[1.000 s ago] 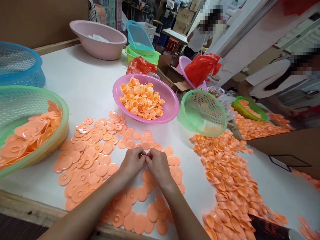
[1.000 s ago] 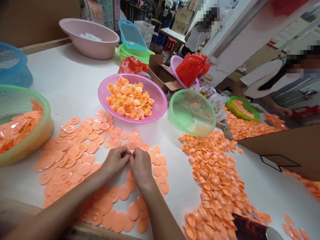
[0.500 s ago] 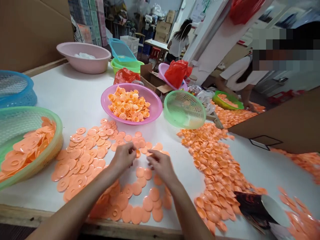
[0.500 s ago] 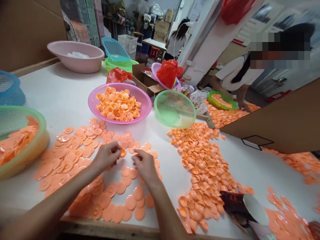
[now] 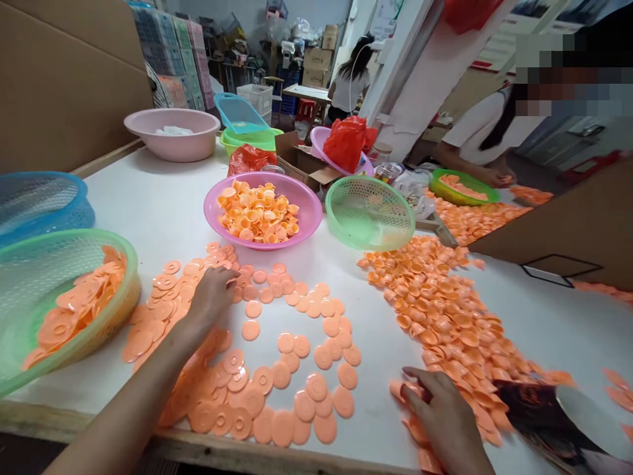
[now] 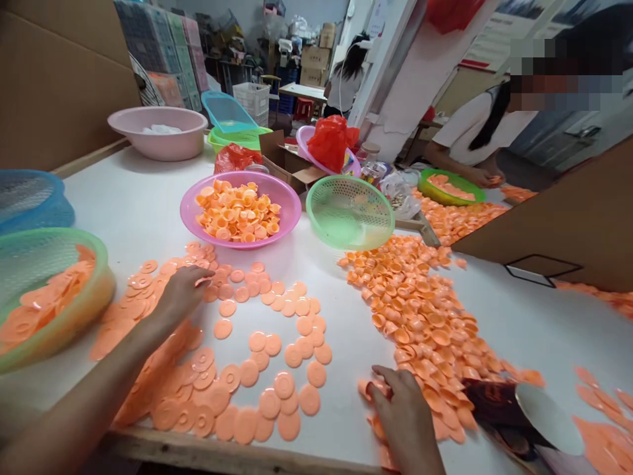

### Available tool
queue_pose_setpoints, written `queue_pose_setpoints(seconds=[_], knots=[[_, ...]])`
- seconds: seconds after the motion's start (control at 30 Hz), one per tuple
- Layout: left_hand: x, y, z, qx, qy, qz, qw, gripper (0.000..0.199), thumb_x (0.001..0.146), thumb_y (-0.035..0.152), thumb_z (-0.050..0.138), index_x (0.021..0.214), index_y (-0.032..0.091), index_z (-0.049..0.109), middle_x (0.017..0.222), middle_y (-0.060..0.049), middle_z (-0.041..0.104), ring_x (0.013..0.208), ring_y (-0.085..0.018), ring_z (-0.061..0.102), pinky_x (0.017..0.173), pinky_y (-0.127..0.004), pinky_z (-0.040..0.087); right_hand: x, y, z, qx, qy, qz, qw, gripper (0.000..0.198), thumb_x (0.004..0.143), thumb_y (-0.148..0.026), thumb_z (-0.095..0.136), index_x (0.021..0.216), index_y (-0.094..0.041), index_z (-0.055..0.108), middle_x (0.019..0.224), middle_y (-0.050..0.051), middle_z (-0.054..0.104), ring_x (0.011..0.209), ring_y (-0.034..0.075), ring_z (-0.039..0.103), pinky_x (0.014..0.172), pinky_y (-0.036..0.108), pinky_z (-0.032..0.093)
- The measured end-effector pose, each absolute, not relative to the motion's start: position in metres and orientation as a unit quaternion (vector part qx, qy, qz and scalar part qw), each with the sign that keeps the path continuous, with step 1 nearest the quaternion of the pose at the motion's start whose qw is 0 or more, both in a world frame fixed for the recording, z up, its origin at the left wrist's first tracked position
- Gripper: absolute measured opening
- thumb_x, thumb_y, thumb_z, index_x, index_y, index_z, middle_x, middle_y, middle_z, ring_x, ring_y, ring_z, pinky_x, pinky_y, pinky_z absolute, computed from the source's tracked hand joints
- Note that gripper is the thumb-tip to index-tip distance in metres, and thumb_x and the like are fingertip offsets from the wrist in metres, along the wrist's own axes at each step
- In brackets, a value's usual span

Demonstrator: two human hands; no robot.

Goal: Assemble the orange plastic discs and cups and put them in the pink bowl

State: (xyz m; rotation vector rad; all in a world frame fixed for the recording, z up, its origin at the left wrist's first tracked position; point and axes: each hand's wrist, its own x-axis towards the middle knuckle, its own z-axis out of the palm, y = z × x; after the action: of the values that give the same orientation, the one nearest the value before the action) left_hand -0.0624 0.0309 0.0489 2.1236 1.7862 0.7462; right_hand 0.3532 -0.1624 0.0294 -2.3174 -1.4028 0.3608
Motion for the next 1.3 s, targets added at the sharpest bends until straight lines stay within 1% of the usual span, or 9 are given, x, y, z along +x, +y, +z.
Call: queue_pose_setpoints(seconds=[0.13,0.27,0.4,0.53,0.63,0.77,0.87,1.0,1.3], knots=[[-0.061,0.004,0.024,0.749,0.616,0.219,0.109,0.026,0.085,0.024,0.053,0.100,0.025,0.074,0.101,-0.009,0.068,0.100,-0.027,0.055,0.084,-0.040,0.042,0.348,-0.142,0.033,-0.820,-0.505,0.148,0.226,0.037,0.060,-0.049,0.060,0.081,-0.021,0.074,0.077,0.008,0.070,0.067,0.025,0.064,0.065,0.037,0.050],[-0.040,-0.011,0.021,0.783,0.572,0.198,0.144,0.027,0.087,0.021,0.054,0.104,0.029,0.073,0.106,-0.007,0.067,0.101,-0.025,0.055,0.083,-0.040,0.038,0.353,-0.142,0.039,-0.838,-0.465,0.180,0.223,0.038,0.058,-0.048,0.062,0.083,-0.021,0.073,0.079,0.008,0.072,0.070,0.026,0.066,0.065,0.036,0.050],[-0.029,-0.009,0.020,0.766,0.580,0.213,0.177,0.025,0.090,0.021,0.050,0.102,0.024,0.072,0.101,-0.007,0.068,0.097,-0.024,0.057,0.084,-0.040,0.038,0.357,-0.148,0.040,-0.853,-0.429,0.213,0.208,0.034,0.055,-0.038,0.059,0.081,-0.020,0.070,0.079,0.007,0.073,0.074,0.026,0.067,0.067,0.035,0.051],[-0.022,-0.004,0.020,0.770,0.570,0.186,0.217,0.019,0.080,0.020,0.061,0.094,0.024,0.073,0.095,-0.005,0.066,0.095,-0.024,0.058,0.083,-0.038,0.039,0.358,-0.144,0.047,-0.862,-0.426,0.203,0.184,0.028,0.051,-0.028,0.055,0.075,-0.021,0.069,0.069,0.005,0.070,0.070,0.026,0.066,0.066,0.035,0.049],[-0.019,-0.009,0.019,0.776,0.552,0.181,0.247,0.022,0.078,0.018,0.062,0.095,0.026,0.073,0.096,-0.004,0.065,0.093,-0.023,0.058,0.081,-0.036,0.039,0.345,-0.132,0.062,-0.850,-0.446,0.192,0.203,0.017,0.056,-0.030,0.060,0.069,-0.023,0.070,0.070,0.005,0.070,0.071,0.026,0.064,0.069,0.038,0.049],[-0.024,-0.016,0.017,0.773,0.549,0.203,0.244,0.025,0.077,0.023,0.065,0.100,0.027,0.072,0.100,-0.005,0.064,0.096,-0.023,0.057,0.084,-0.038,0.038,0.279,-0.102,0.078,-0.756,-0.532,0.200,0.325,0.012,0.068,-0.031,0.065,0.073,-0.025,0.074,0.082,0.006,0.070,0.082,0.024,0.063,0.080,0.037,0.050],[-0.028,-0.018,0.015,0.776,0.545,0.209,0.239,0.017,0.077,0.025,0.065,0.093,0.026,0.073,0.097,-0.004,0.063,0.095,-0.022,0.057,0.084,-0.038,0.036,0.209,-0.070,0.068,-0.654,-0.590,0.266,0.392,0.009,0.075,-0.024,0.065,0.079,-0.025,0.073,0.085,0.005,0.068,0.085,0.021,0.061,0.080,0.034,0.050],[-0.028,-0.019,0.012,0.777,0.551,0.212,0.217,0.011,0.077,0.027,0.068,0.087,0.025,0.074,0.095,-0.003,0.063,0.093,-0.021,0.056,0.081,-0.037,0.033,0.148,-0.040,0.037,-0.594,-0.627,0.319,0.391,0.010,0.077,-0.013,0.064,0.079,-0.023,0.067,0.081,0.002,0.066,0.078,0.018,0.059,0.073,0.031,0.049],[-0.025,-0.020,0.012,0.774,0.557,0.216,0.209,0.011,0.076,0.027,0.073,0.087,0.027,0.074,0.092,-0.003,0.062,0.091,-0.021,0.053,0.078,-0.037,0.028,0.149,-0.036,0.021,-0.564,-0.702,0.235,0.366,0.020,0.084,-0.009,0.056,0.074,-0.021,0.068,0.086,0.004,0.052,0.079,0.017,0.055,0.068,0.029,0.048]])
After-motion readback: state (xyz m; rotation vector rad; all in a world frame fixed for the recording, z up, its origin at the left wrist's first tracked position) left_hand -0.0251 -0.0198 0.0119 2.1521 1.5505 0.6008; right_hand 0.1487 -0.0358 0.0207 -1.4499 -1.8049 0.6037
